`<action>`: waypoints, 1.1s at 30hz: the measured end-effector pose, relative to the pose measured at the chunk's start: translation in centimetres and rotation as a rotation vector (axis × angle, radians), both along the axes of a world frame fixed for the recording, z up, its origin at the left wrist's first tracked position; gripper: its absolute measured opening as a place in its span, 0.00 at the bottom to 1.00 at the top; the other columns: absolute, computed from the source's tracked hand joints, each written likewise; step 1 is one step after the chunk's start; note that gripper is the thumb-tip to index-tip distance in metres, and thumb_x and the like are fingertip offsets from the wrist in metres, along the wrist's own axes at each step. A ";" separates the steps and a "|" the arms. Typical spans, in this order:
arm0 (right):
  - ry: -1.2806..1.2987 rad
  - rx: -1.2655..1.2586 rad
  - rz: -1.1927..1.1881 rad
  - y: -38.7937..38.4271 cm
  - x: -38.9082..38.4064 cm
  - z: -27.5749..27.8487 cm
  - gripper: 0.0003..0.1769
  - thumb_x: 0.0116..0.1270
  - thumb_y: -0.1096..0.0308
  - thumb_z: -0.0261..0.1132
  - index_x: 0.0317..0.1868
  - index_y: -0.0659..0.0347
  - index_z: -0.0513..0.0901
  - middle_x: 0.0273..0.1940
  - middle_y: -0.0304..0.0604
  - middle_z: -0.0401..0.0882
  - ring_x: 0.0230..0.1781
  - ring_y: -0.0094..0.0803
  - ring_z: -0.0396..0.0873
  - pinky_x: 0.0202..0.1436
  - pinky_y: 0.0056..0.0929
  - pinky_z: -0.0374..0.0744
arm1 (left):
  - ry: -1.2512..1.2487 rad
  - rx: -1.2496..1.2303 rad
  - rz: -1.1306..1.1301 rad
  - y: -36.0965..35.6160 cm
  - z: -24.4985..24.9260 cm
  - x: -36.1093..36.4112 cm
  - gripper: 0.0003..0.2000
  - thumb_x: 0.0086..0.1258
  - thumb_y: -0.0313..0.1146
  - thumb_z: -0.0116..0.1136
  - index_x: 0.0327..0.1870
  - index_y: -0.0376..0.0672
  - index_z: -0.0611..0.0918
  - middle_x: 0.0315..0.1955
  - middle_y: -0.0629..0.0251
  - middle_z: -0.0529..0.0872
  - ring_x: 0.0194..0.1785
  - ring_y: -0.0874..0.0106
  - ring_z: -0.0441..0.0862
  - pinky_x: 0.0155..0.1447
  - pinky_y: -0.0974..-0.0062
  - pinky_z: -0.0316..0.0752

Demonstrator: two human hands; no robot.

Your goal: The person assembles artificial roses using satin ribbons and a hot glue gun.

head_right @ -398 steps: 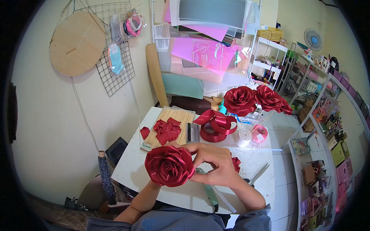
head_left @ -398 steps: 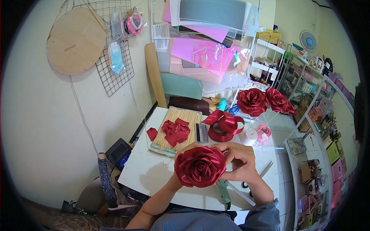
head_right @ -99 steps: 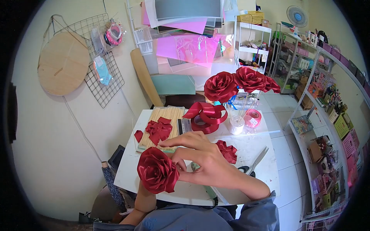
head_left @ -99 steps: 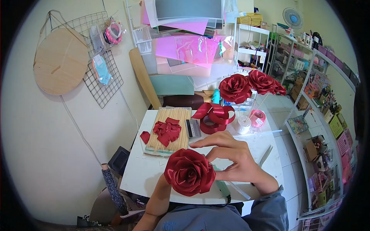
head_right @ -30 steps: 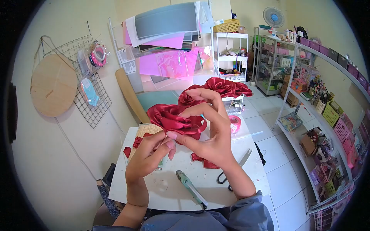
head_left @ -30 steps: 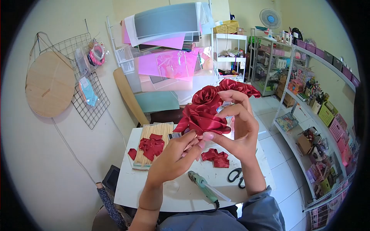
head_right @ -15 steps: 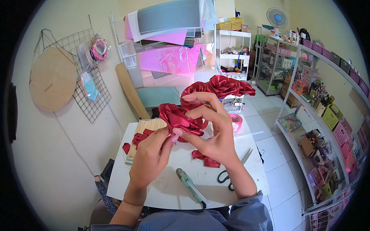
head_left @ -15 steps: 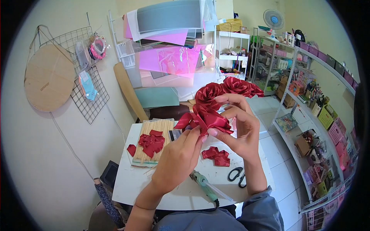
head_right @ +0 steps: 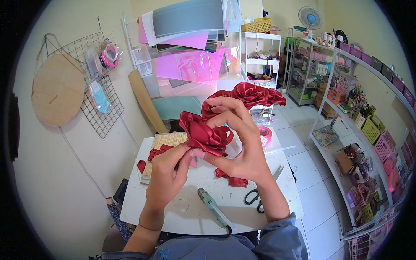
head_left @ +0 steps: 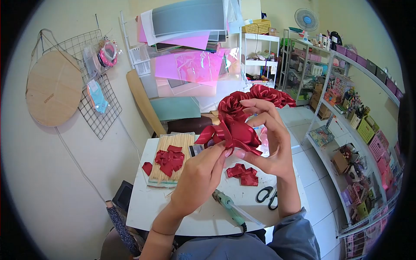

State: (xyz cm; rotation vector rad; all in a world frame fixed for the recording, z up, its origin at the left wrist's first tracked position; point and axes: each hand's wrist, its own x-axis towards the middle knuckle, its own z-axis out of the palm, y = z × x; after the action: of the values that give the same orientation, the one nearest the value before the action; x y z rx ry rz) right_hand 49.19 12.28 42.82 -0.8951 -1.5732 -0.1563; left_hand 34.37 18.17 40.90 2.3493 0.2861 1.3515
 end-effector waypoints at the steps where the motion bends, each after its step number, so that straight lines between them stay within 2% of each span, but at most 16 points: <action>1: 0.000 0.001 0.000 0.1 0.0 -0.1 0.18 0.35 0.72 0.70 0.31 0.63 0.76 0.48 0.46 0.66 0.48 0.36 0.67 0.50 0.33 0.66 | 0.000 0.001 0.000 0.1 0.0 -0.1 0.04 0.58 0.20 0.48 0.33 0.31 0.74 0.17 0.61 0.74 0.19 0.76 0.70 0.23 0.82 0.63; 3: 0.063 -0.023 0.062 0.3 0.0 -0.5 0.17 0.34 0.73 0.70 0.28 0.63 0.76 0.50 0.50 0.64 0.49 0.35 0.65 0.53 0.34 0.60 | 0.097 -0.010 -0.052 0.4 -0.1 -0.5 0.09 0.58 0.22 0.47 0.39 0.31 0.72 0.25 0.52 0.76 0.27 0.59 0.75 0.30 0.70 0.68; 6: 0.027 0.018 -0.042 0.0 -0.2 -0.2 0.12 0.36 0.74 0.68 0.26 0.64 0.77 0.47 0.47 0.67 0.46 0.36 0.69 0.48 0.32 0.66 | 0.064 -0.028 -0.064 0.5 -0.3 -0.4 0.09 0.58 0.21 0.48 0.40 0.31 0.72 0.25 0.52 0.76 0.27 0.59 0.75 0.30 0.70 0.68; 10: -0.061 0.075 -0.132 -0.1 -0.1 -0.3 0.12 0.35 0.74 0.68 0.25 0.64 0.77 0.47 0.48 0.67 0.46 0.37 0.69 0.48 0.32 0.66 | 0.057 0.009 -0.057 0.4 -0.3 -0.3 0.09 0.58 0.21 0.48 0.40 0.31 0.72 0.25 0.52 0.76 0.26 0.59 0.75 0.29 0.70 0.68; 13: -0.095 0.066 -0.140 -0.2 0.1 -0.5 0.13 0.33 0.73 0.70 0.24 0.63 0.77 0.50 0.50 0.66 0.50 0.37 0.65 0.49 0.33 0.63 | 0.080 0.007 -0.052 0.5 -0.3 -0.1 0.09 0.58 0.22 0.48 0.39 0.31 0.72 0.25 0.52 0.76 0.26 0.59 0.75 0.29 0.70 0.68; 15: -0.068 0.050 -0.099 -0.4 -0.2 0.1 0.16 0.34 0.71 0.70 0.26 0.64 0.75 0.49 0.49 0.66 0.48 0.38 0.68 0.49 0.33 0.66 | 0.000 -0.083 -0.098 1.0 -0.5 0.2 0.06 0.59 0.20 0.46 0.36 0.31 0.75 0.17 0.66 0.75 0.20 0.82 0.69 0.23 0.86 0.63; 16: -0.068 0.051 -0.098 -0.5 -0.4 0.3 0.16 0.34 0.71 0.70 0.26 0.64 0.75 0.49 0.49 0.66 0.48 0.38 0.68 0.49 0.33 0.66 | 0.001 -0.082 -0.098 1.2 -0.3 0.0 0.06 0.59 0.20 0.46 0.36 0.31 0.75 0.17 0.66 0.75 0.20 0.82 0.69 0.23 0.86 0.63; 18: -0.072 -0.016 -0.126 -0.7 -0.7 0.6 0.18 0.32 0.70 0.71 0.27 0.63 0.74 0.50 0.49 0.64 0.48 0.39 0.67 0.49 0.34 0.66 | 0.086 -0.269 -0.217 1.7 0.2 -0.4 0.06 0.60 0.21 0.46 0.34 0.33 0.76 0.16 0.70 0.75 0.19 0.86 0.65 0.21 0.88 0.58; 21: -0.062 -0.031 -0.121 -0.2 0.0 0.1 0.18 0.31 0.70 0.71 0.27 0.62 0.77 0.52 0.48 0.64 0.49 0.38 0.66 0.50 0.34 0.64 | 0.169 -0.375 -0.291 2.1 0.3 -0.6 0.04 0.60 0.23 0.47 0.33 0.34 0.75 0.15 0.66 0.75 0.17 0.84 0.62 0.20 0.85 0.58; 28: -0.113 -0.052 -0.147 -0.1 0.3 -0.2 0.16 0.33 0.75 0.65 0.29 0.63 0.75 0.51 0.47 0.64 0.49 0.39 0.67 0.50 0.34 0.66 | 0.171 -0.372 -0.254 1.9 0.2 -0.3 0.05 0.60 0.25 0.48 0.33 0.34 0.75 0.15 0.68 0.74 0.17 0.86 0.60 0.20 0.86 0.56; 31: -0.128 -0.015 -0.141 -0.3 0.1 -0.1 0.17 0.32 0.76 0.63 0.30 0.63 0.75 0.50 0.47 0.65 0.49 0.39 0.68 0.51 0.35 0.65 | 0.160 -0.356 -0.353 2.6 -0.2 0.1 0.06 0.60 0.27 0.50 0.34 0.33 0.76 0.17 0.69 0.75 0.18 0.86 0.61 0.21 0.85 0.57; 33: -0.167 -0.007 -0.095 -0.6 0.0 0.3 0.24 0.33 0.73 0.66 0.37 0.61 0.74 0.49 0.48 0.65 0.48 0.40 0.68 0.51 0.35 0.66 | -0.120 -0.555 -0.556 2.8 -0.3 0.8 0.10 0.62 0.32 0.50 0.33 0.32 0.76 0.19 0.71 0.76 0.21 0.86 0.65 0.25 0.86 0.61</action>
State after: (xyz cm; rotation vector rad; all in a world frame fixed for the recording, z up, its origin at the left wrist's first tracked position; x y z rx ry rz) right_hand 49.17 11.64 43.13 -0.9836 -1.6863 -0.2993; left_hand 35.18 20.99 40.56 1.7033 -0.0344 0.9755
